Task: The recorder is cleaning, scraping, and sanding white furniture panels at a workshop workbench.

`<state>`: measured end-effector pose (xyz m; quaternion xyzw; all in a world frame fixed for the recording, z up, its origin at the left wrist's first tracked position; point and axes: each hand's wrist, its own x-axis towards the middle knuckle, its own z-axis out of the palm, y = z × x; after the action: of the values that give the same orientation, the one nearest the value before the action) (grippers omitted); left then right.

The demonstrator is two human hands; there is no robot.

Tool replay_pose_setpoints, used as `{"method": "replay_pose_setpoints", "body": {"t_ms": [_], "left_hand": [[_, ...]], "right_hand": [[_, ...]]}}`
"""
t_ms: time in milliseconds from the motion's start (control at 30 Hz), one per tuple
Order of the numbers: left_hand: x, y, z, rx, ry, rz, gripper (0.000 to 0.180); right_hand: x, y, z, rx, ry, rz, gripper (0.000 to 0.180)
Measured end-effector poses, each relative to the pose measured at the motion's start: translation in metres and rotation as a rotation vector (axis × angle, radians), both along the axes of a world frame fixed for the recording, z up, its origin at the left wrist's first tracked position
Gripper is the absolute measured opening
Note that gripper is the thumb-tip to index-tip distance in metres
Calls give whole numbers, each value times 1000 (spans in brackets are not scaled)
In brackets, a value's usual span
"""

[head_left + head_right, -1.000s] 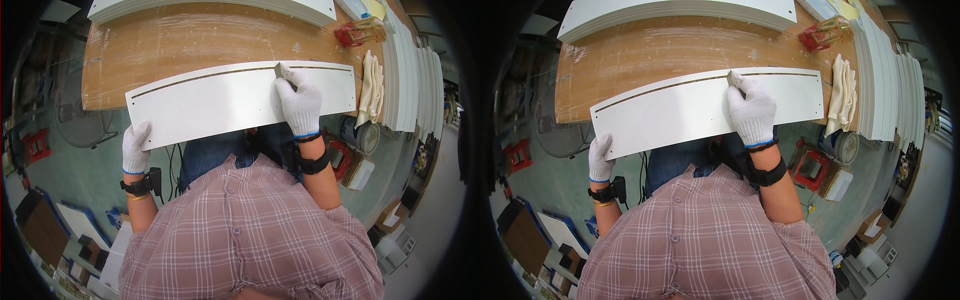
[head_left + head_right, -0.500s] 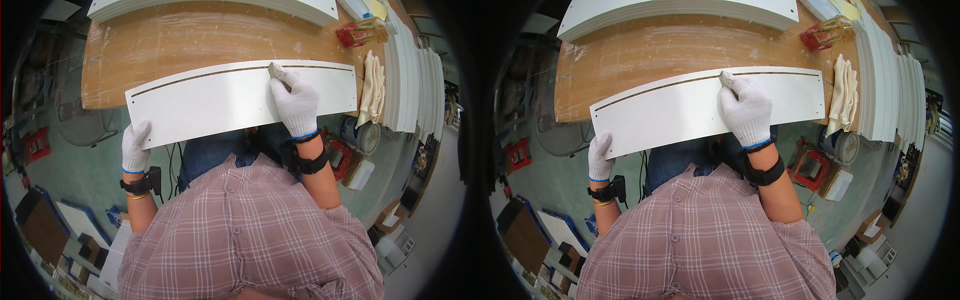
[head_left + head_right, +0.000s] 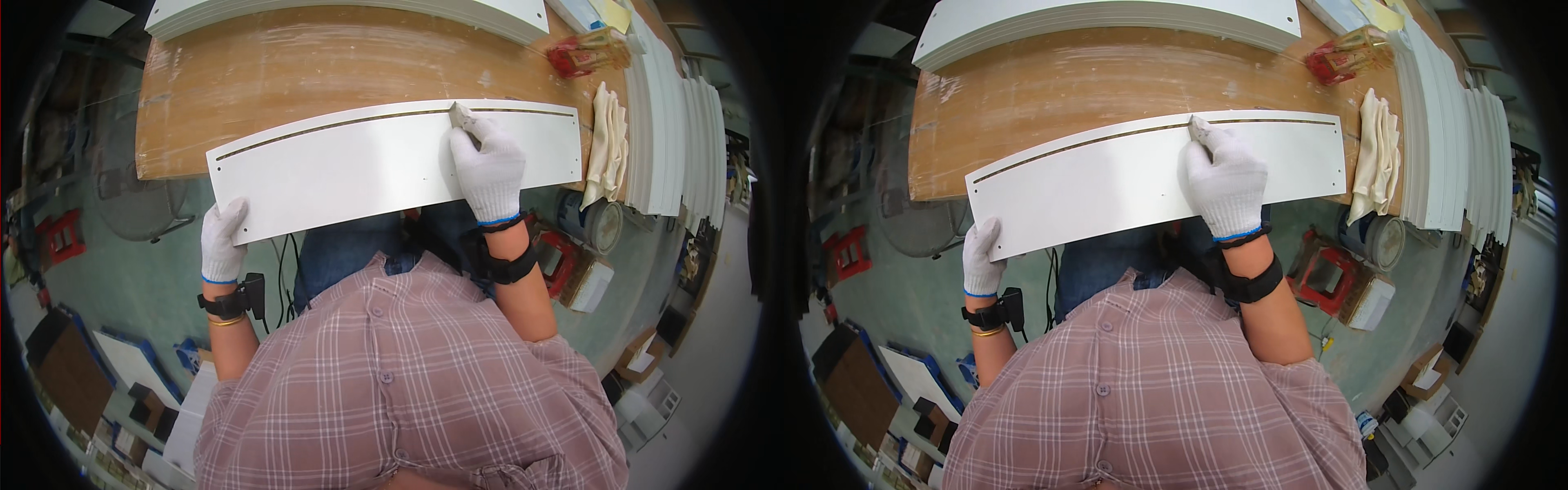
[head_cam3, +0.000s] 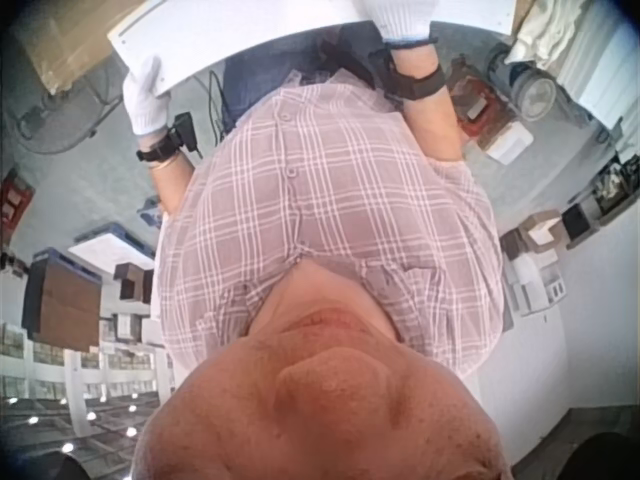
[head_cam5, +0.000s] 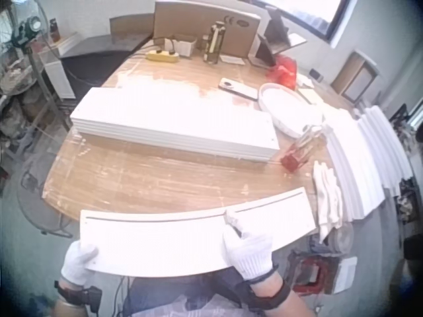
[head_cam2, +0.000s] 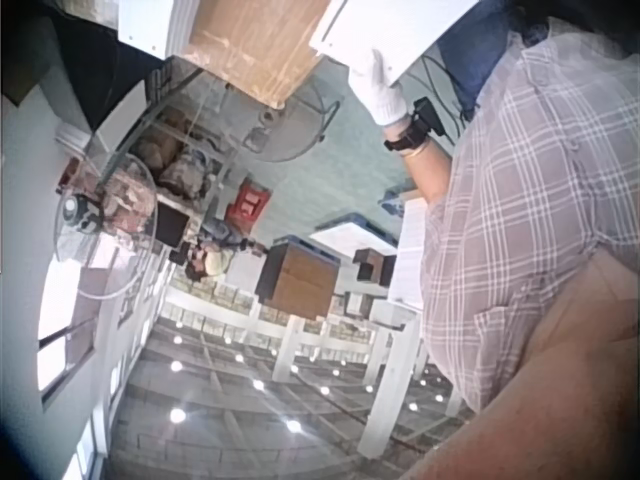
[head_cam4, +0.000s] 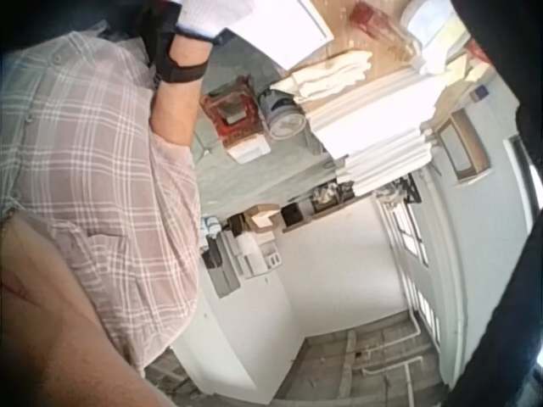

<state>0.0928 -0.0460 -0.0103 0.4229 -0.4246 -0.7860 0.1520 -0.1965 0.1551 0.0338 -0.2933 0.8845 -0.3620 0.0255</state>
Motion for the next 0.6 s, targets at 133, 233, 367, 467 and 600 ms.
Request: {"method": "replay_pose_setpoints", "body": {"t_ms": [133, 233, 367, 467, 600], "left_hand": [[-1, -1, 1, -4, 15, -1, 34], [2, -1, -3, 11, 19, 14, 33], [0, 0, -3, 4, 29, 21, 33], [2, -2, -3, 10, 23, 18, 33], [2, 0, -5, 6, 18, 15, 32]], "right_hand": [[0, -2, 5, 38, -2, 66, 22], [-1, 1, 0, 17, 19, 42, 22], [2, -2, 1, -8, 28, 56, 22], [0, -2, 2, 21, -5, 77, 22], [-1, -1, 3, 7, -13, 13, 22]]}}
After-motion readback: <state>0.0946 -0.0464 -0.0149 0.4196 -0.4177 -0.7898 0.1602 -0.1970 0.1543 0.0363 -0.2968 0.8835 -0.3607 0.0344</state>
